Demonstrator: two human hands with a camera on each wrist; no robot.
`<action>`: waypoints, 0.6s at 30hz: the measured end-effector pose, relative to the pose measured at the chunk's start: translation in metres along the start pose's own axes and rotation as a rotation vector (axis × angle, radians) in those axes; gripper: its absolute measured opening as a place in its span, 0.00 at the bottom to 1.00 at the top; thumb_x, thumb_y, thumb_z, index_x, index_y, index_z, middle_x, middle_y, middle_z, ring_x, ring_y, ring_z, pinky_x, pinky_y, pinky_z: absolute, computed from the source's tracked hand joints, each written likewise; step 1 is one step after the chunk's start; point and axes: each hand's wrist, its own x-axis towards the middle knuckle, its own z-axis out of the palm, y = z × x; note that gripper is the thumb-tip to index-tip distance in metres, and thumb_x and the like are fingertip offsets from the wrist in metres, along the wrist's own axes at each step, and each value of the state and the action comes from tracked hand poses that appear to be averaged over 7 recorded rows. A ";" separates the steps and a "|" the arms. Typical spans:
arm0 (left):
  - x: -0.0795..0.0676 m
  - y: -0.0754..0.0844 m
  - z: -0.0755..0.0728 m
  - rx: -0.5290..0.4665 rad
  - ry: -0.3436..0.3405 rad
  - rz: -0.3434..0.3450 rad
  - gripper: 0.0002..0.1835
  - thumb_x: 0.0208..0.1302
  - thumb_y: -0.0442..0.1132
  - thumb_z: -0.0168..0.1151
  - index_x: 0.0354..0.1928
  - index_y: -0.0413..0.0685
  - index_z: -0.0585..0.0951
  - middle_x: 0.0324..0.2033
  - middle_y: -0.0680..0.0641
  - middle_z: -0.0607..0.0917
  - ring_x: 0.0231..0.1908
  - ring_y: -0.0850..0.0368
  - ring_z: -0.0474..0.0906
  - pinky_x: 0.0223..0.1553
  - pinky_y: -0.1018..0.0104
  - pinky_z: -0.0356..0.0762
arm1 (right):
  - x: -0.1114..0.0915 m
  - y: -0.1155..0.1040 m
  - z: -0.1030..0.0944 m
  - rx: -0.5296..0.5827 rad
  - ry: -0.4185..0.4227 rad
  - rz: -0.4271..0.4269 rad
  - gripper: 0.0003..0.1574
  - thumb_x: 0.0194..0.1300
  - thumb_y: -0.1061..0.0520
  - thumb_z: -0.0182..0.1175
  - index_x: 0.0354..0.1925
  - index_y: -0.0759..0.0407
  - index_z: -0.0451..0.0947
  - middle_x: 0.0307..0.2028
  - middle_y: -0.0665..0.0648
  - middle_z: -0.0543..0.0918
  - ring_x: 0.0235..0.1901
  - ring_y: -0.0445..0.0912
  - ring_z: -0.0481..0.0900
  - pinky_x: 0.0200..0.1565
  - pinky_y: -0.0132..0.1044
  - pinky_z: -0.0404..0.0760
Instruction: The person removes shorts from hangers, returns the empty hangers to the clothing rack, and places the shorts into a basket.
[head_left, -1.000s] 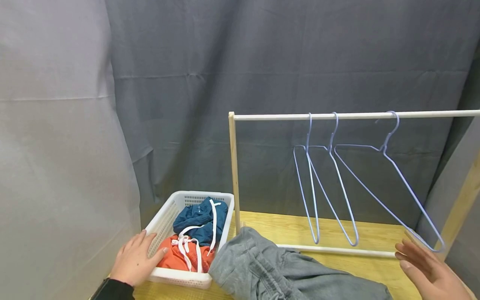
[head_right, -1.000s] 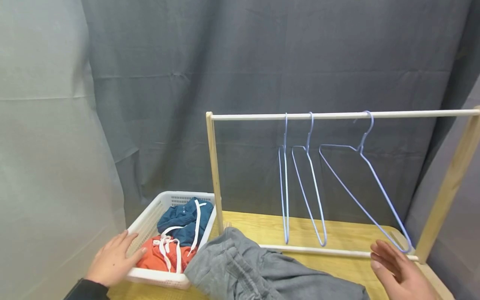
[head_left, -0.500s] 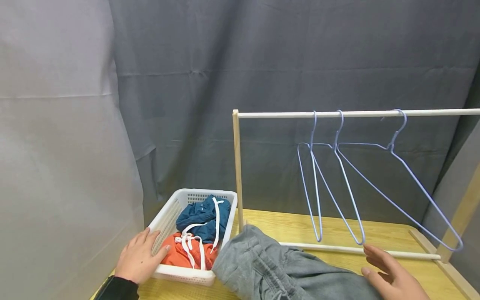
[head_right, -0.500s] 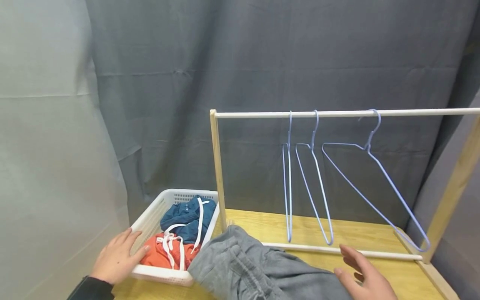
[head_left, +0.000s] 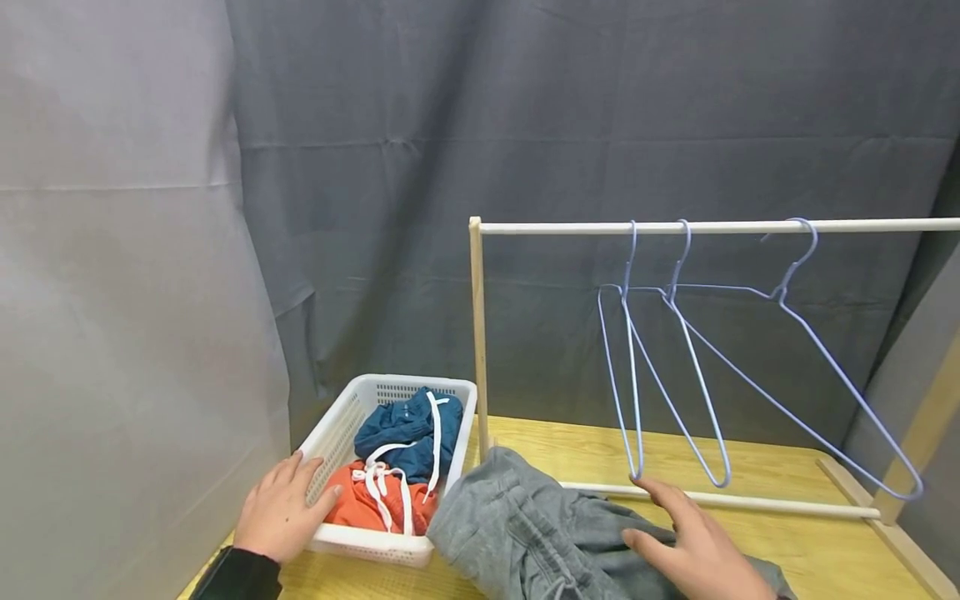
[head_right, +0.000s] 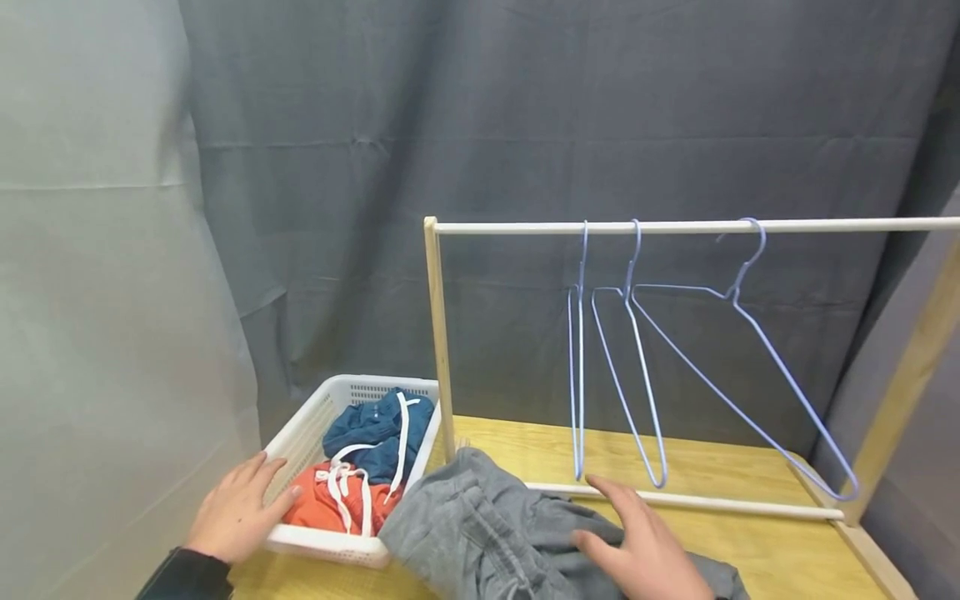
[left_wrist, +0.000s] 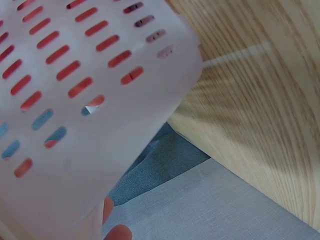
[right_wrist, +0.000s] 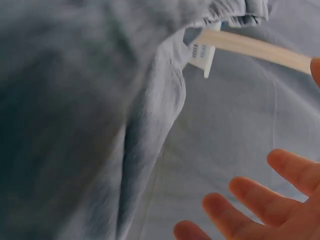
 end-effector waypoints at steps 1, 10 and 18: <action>0.000 0.000 0.000 0.000 0.001 0.000 0.40 0.66 0.68 0.57 0.68 0.44 0.74 0.70 0.29 0.65 0.66 0.26 0.60 0.64 0.25 0.54 | 0.004 -0.004 0.002 0.008 -0.012 -0.002 0.46 0.63 0.38 0.69 0.71 0.57 0.69 0.64 0.66 0.75 0.60 0.64 0.75 0.51 0.61 0.77; -0.002 0.003 -0.001 -0.014 0.011 0.002 0.39 0.66 0.66 0.58 0.67 0.44 0.74 0.70 0.29 0.65 0.66 0.26 0.60 0.64 0.25 0.54 | 0.027 -0.020 0.022 -0.044 -0.089 -0.044 0.56 0.54 0.30 0.72 0.71 0.57 0.69 0.63 0.66 0.75 0.61 0.65 0.74 0.54 0.60 0.77; -0.001 0.002 -0.001 -0.011 0.013 -0.006 0.40 0.66 0.67 0.57 0.68 0.44 0.74 0.70 0.29 0.65 0.66 0.26 0.60 0.64 0.25 0.54 | 0.040 -0.024 0.038 -0.102 -0.231 0.020 0.60 0.48 0.28 0.74 0.72 0.52 0.69 0.65 0.68 0.72 0.59 0.65 0.76 0.50 0.62 0.78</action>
